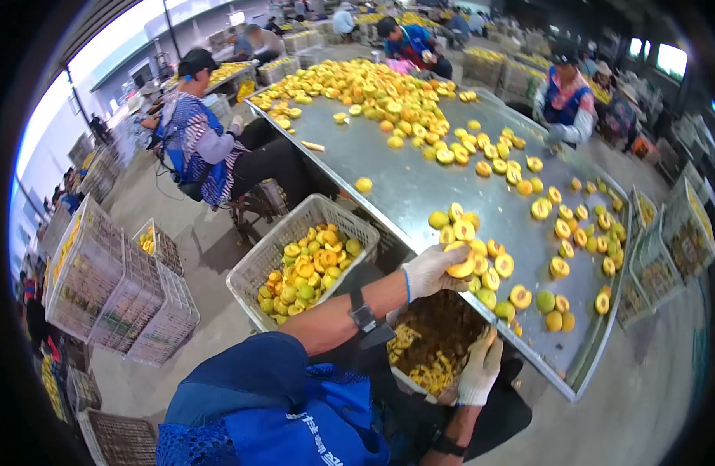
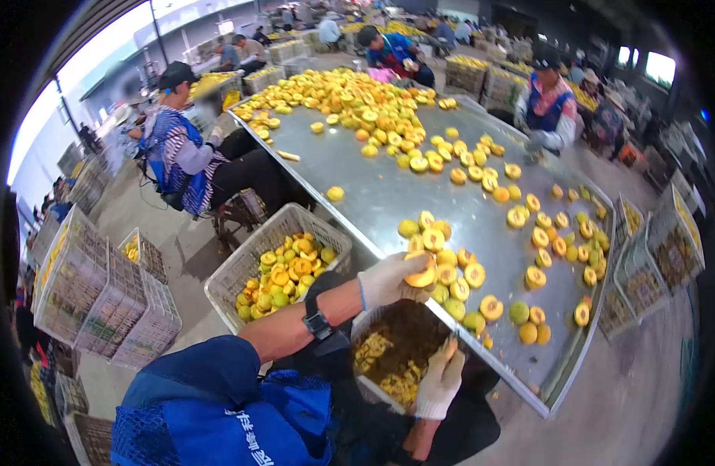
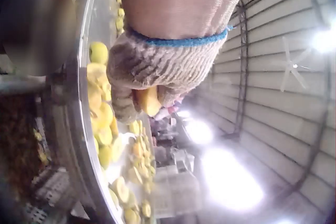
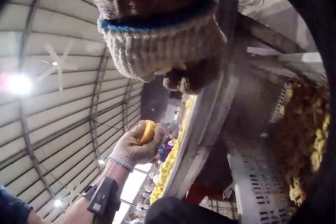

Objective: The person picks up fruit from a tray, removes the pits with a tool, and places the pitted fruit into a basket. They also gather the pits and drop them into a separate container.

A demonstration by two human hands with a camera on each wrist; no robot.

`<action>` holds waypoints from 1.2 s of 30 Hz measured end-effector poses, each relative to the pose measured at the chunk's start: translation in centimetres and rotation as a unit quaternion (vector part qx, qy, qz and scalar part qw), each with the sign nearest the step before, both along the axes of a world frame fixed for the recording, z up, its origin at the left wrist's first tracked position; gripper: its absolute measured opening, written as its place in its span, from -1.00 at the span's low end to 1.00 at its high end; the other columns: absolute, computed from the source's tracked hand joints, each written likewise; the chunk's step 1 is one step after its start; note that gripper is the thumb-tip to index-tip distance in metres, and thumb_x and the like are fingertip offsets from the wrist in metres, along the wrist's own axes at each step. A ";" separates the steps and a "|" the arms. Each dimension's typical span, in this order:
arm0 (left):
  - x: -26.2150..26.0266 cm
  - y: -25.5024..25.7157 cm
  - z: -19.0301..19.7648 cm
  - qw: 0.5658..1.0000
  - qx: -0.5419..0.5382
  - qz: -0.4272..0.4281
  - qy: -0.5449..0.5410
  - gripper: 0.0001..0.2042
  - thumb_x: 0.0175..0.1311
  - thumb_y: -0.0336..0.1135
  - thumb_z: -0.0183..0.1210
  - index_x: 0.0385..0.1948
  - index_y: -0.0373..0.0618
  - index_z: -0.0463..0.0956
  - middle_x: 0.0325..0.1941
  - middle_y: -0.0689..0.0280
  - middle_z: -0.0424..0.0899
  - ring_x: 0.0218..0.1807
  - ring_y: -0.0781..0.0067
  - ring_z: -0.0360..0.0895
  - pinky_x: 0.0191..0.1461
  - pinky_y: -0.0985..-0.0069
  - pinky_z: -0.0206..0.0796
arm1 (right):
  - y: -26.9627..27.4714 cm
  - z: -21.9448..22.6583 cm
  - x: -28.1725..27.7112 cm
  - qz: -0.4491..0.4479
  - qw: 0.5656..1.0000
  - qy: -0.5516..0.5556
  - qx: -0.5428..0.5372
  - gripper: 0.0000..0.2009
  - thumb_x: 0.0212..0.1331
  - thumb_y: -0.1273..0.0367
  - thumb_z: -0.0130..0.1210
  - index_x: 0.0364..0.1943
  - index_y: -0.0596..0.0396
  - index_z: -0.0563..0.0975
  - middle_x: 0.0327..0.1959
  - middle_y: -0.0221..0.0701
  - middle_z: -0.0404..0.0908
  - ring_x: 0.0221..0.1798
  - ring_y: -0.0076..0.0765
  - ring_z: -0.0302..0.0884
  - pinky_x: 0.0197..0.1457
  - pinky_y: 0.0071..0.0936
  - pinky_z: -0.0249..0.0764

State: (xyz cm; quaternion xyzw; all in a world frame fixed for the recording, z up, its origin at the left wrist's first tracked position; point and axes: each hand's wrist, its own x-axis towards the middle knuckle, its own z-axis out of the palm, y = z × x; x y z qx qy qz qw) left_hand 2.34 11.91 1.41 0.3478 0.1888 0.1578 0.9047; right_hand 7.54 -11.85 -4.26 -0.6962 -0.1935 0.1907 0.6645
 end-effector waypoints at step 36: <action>-1.2 -10.9 -0.9 0.991 -0.041 0.122 0.034 -0.60 0.58 -0.06 -0.13 -0.08 -0.26 0.51 -0.17 0.09 0.70 -0.22 0.16 0.71 -0.08 0.31 0.59 | 0.5 3.2 -4.1 0.100 0.960 -0.235 -0.113 -0.66 0.43 0.36 0.06 0.20 0.16 0.34 -0.19 0.16 0.65 -0.12 0.43 0.62 -0.19 0.09 0.54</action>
